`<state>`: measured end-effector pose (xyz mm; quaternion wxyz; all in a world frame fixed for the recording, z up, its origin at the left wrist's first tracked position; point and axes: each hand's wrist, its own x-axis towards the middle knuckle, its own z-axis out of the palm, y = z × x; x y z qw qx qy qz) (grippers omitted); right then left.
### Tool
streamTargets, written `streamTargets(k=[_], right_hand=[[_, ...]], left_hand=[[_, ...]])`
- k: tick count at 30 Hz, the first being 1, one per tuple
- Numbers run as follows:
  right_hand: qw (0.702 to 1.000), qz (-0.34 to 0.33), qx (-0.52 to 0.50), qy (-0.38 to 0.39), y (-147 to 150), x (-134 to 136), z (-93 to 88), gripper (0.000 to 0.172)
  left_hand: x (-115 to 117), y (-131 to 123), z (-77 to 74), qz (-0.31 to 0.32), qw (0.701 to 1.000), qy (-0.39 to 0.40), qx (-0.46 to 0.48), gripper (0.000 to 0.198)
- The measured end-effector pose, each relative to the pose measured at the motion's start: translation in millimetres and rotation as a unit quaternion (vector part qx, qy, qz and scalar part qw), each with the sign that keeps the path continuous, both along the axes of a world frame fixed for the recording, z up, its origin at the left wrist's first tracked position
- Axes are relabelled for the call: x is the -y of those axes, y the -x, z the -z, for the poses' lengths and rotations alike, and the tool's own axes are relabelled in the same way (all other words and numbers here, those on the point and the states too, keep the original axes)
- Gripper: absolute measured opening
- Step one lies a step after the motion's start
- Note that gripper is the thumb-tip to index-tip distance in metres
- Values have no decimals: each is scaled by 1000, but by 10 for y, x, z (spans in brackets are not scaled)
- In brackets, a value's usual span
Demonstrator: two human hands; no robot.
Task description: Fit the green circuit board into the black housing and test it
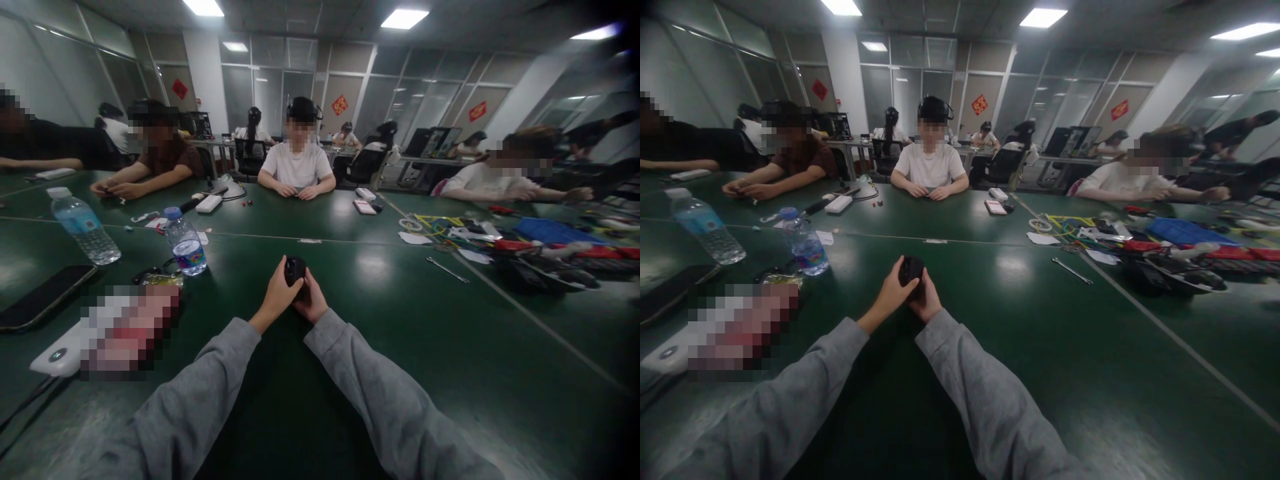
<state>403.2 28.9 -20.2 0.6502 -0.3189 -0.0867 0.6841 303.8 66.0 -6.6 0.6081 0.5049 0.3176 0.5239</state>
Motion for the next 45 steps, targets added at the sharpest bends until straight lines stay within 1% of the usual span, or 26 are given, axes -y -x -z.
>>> streamTargets(k=[2, 4, 6, 8, 10, 12, 14, 16, 18, 19, 20, 22, 32, 38, 45], right_hand=[[1000, -2, -12, -8, -8, -7, 12, 37], [999, -4, -37, -22, -19, -17, 16, 37], [997, -1, -68, -43, -29, -30, 16, 37], [994, 5, -90, -53, -36, -41, 18, 35], [994, 10, -99, -51, -40, -47, 21, 36], [994, 9, -101, -48, -38, -49, 21, 40], [994, 6, -98, -52, -32, -49, 17, 44], [994, 5, -90, -58, -24, -52, 12, 46], [994, 3, -84, -65, -18, -60, 14, 46], [994, 0, -82, -69, -17, -65, 18, 46], [994, -1, -80, -72, -17, -70, 24, 46], [994, -1, -80, -74, -19, -80, 37, 45], [995, 4, -86, -58, -18, -82, 43, 44], [995, -2, -84, -59, -26, -108, 80, 45], [994, -5, -89, -58, -24, -98, 63, 44]], left_hand=[[7, -3, -60, 1, 1000, 6, 1, 66], [-3, 6, -150, 0, 1000, -5, -6, 64], [-42, 29, -269, -6, 1000, -17, 0, 62], [-115, 72, -395, 2, 999, -13, 32, 63], [-209, 142, -488, 31, 997, 31, 56, 64], [-304, 233, -504, 60, 991, 99, 71, 64], [-382, 327, -420, 107, 971, 185, 105, 52], [-434, 397, -253, 159, 933, 279, 165, 41], [-460, 427, -64, 184, 902, 318, 228, 34], [-467, 428, 18, 184, 893, 329, 247, 32], [-472, 422, 84, 185, 887, 338, 255, 31], [-478, 400, 160, 188, 884, 340, 260, 31], [-501, 389, 176, 206, 889, 319, 257, 31], [-499, 386, 176, 203, 893, 318, 245, 35], [-495, 367, 179, 211, 899, 301, 239, 31]])
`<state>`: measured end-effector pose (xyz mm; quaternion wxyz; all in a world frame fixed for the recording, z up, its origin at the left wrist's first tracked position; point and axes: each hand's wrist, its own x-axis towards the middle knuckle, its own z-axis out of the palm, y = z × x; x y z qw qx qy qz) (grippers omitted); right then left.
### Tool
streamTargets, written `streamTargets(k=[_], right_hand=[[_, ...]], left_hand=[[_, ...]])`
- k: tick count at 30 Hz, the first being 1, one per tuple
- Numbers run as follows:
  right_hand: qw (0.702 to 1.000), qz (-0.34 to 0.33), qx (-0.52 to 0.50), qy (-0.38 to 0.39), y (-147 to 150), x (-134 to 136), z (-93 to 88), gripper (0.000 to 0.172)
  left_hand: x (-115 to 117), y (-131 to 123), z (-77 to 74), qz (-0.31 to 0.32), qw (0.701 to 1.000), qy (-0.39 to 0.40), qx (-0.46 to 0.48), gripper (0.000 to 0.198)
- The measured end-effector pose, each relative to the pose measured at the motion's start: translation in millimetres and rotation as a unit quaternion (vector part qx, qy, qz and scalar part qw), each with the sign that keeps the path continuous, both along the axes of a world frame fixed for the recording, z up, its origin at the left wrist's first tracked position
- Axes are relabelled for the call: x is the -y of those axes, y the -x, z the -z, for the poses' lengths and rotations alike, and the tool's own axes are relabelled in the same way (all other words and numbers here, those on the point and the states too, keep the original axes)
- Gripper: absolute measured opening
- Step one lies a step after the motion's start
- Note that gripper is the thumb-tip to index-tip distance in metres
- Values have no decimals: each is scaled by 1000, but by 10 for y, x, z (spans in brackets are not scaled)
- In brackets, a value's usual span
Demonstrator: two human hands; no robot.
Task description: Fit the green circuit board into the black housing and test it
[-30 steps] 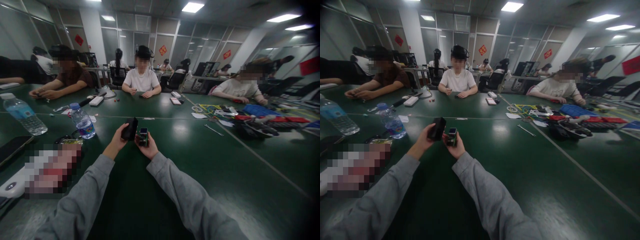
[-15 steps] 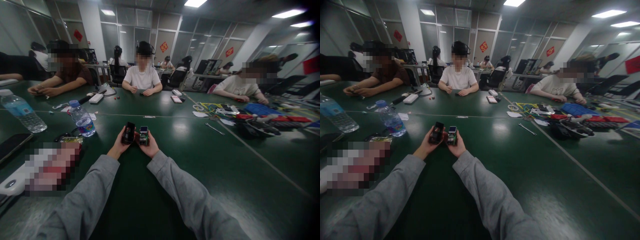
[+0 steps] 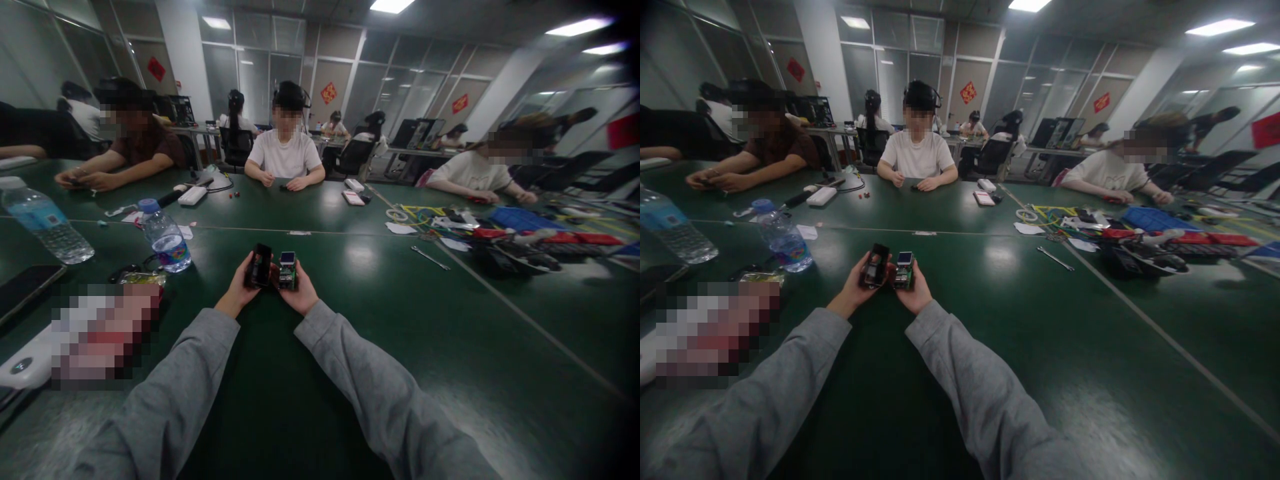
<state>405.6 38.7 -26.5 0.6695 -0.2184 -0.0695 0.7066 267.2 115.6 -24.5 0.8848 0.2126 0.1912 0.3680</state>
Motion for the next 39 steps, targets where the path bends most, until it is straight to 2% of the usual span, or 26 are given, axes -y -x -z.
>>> streamTargets(k=[8, 13, 16, 28, 35, 39], right_hand=[[1000, -3, -2, -9, 8, 3, -9, 46], [1000, -6, 4, -6, -2, 10, -9, 44], [1000, -12, 10, -5, -18, 5, 9, 44], [1000, -11, 13, 1, -1, -14, -3, 43], [999, -16, 27, 3, 11, 4, -30, 42], [999, -16, 37, 0, 17, 7, -28, 42]], left_hand=[[34, -28, -16, -8, 998, -14, -61, 35], [39, -47, 13, -50, 991, 1, -126, 27], [37, -57, 38, -54, 986, -3, -156, 28], [65, -89, 35, -65, 979, -27, -191, 28], [84, -135, 91, -78, 965, -131, -214, 47], [91, -153, 66, -95, 951, -153, -251, 54]])
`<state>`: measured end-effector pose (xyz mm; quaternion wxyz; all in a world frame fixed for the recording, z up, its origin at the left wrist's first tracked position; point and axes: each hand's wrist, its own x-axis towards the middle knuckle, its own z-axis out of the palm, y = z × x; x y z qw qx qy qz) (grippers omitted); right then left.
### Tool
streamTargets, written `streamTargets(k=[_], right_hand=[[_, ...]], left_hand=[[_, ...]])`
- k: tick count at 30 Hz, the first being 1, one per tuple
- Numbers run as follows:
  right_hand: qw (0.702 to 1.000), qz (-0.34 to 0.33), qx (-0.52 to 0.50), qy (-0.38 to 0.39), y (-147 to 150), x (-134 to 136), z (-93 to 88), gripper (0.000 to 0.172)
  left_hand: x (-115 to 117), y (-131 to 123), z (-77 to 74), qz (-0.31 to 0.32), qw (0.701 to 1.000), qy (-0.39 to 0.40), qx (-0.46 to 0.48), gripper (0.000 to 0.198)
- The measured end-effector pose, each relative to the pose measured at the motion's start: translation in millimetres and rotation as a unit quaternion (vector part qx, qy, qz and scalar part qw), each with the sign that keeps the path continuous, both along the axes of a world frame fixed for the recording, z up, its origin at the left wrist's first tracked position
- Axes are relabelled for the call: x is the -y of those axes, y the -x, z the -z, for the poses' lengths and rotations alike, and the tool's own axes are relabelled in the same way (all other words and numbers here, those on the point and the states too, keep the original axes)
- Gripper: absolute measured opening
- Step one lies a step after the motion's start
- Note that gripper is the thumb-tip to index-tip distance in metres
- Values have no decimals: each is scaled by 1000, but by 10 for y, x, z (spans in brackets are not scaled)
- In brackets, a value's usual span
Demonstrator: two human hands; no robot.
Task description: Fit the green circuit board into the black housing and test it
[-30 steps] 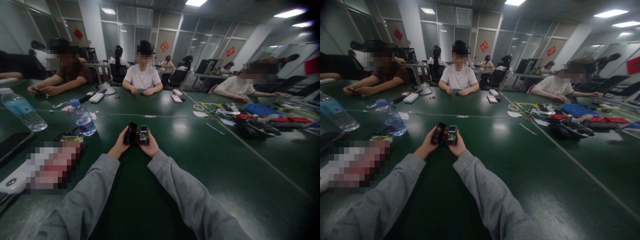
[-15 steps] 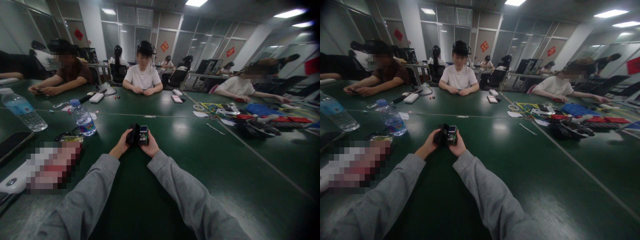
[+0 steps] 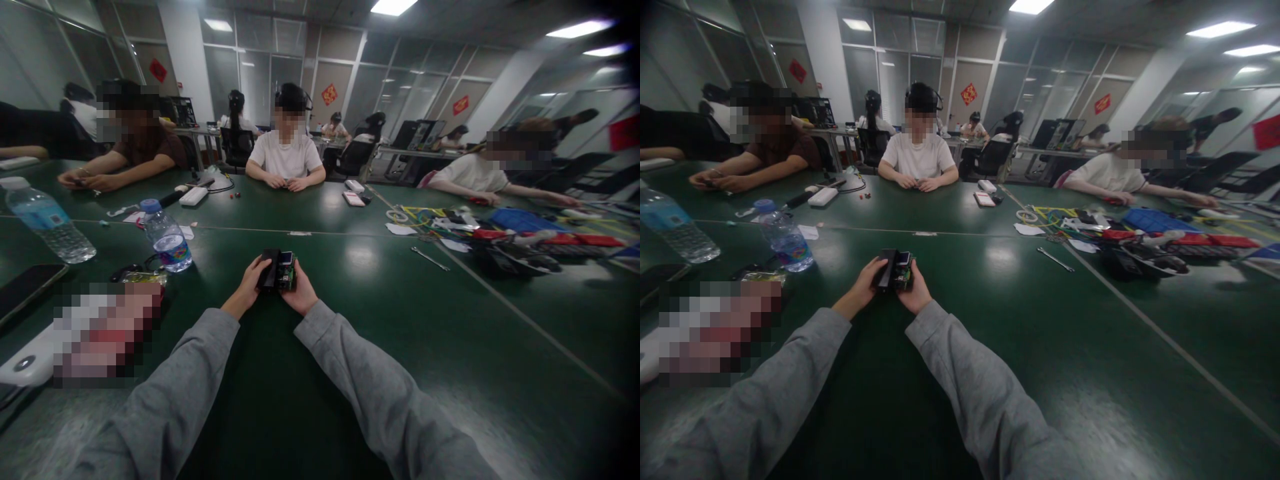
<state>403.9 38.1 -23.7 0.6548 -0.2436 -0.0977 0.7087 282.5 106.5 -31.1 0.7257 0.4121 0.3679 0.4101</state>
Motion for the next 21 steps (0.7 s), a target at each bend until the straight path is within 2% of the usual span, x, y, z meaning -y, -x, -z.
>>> streamTargets(k=[5, 11, 21], right_hand=[[1000, 4, 18, 8, 5, -4, 30, 38], [998, 26, 36, 40, 11, -33, 69, 34], [996, 31, 50, 73, 40, 17, -15, 36]], left_hand=[[8, -5, -121, 8, 999, -44, -14, 63], [33, -61, -238, -5, 985, -119, -124, 67], [18, -16, -317, 9, 905, -307, -294, 75]])
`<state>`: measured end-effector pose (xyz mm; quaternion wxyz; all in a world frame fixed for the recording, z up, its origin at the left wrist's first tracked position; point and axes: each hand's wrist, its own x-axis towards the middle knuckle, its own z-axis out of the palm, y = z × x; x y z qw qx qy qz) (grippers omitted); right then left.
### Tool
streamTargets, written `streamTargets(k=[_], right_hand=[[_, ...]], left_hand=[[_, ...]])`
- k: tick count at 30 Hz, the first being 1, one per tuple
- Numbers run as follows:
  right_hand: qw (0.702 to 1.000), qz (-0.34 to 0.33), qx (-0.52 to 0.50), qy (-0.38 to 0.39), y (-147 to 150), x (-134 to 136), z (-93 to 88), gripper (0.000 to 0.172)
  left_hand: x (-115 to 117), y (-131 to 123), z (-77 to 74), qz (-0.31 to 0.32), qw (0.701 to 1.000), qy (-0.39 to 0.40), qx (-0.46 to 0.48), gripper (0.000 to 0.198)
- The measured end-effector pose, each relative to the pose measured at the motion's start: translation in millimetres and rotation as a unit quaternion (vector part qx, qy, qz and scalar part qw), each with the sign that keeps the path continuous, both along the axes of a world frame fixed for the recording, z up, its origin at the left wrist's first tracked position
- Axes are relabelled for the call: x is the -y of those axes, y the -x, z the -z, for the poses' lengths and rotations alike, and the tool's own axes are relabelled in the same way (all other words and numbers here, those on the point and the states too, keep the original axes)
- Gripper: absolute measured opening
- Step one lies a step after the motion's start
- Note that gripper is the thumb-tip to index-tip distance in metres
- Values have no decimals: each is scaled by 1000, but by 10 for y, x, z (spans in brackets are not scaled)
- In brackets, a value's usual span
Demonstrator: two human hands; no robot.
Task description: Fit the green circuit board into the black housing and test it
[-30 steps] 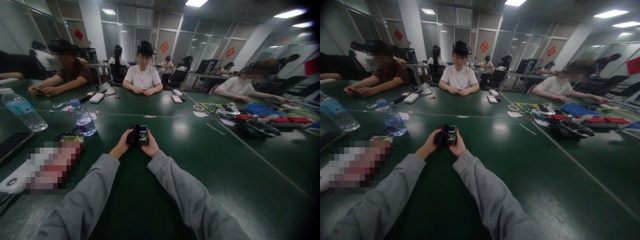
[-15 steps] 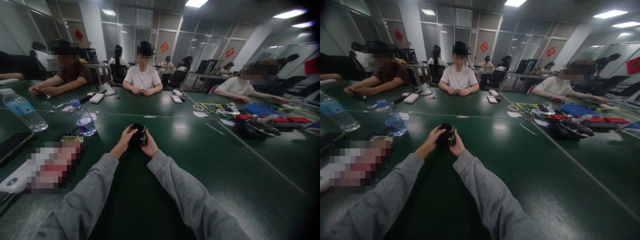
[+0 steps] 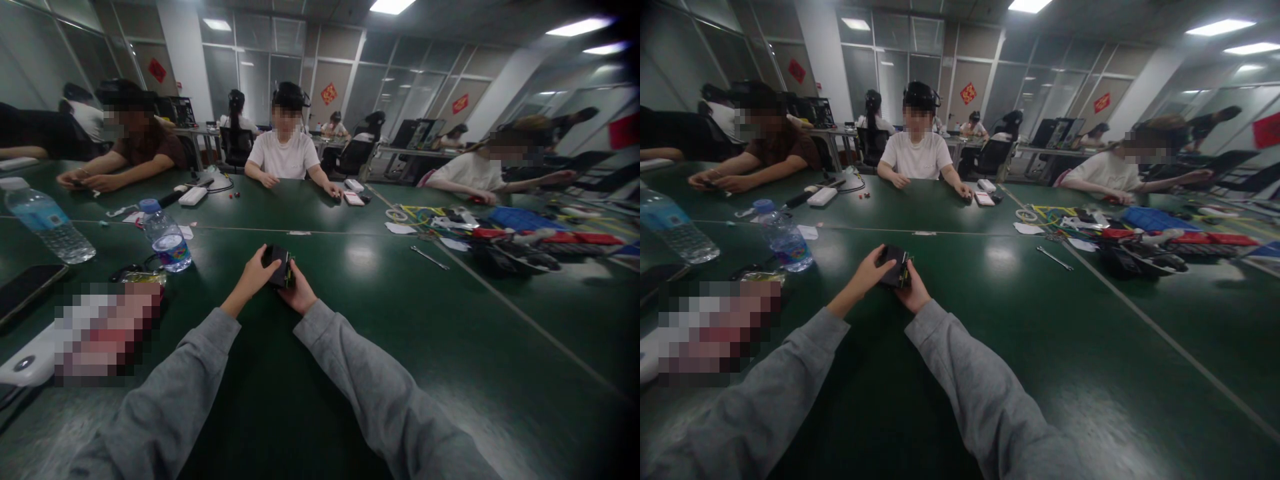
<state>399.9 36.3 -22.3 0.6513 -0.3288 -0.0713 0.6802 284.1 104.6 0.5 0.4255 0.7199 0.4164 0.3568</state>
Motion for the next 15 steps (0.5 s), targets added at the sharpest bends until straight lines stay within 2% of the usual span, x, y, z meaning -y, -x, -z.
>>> streamTargets(k=[5, 11, 15], right_hand=[[999, 10, 13, 45, -13, -2, 19, 35], [1000, 8, 14, 26, -44, -26, 91, 34], [1000, 11, 15, 20, -42, -15, 74, 35]], left_hand=[[110, -33, -39, 6, 998, -38, -46, 78], [143, -59, 19, -13, 998, 15, 62, 75], [142, -59, 26, -14, 997, 25, 74, 74]])
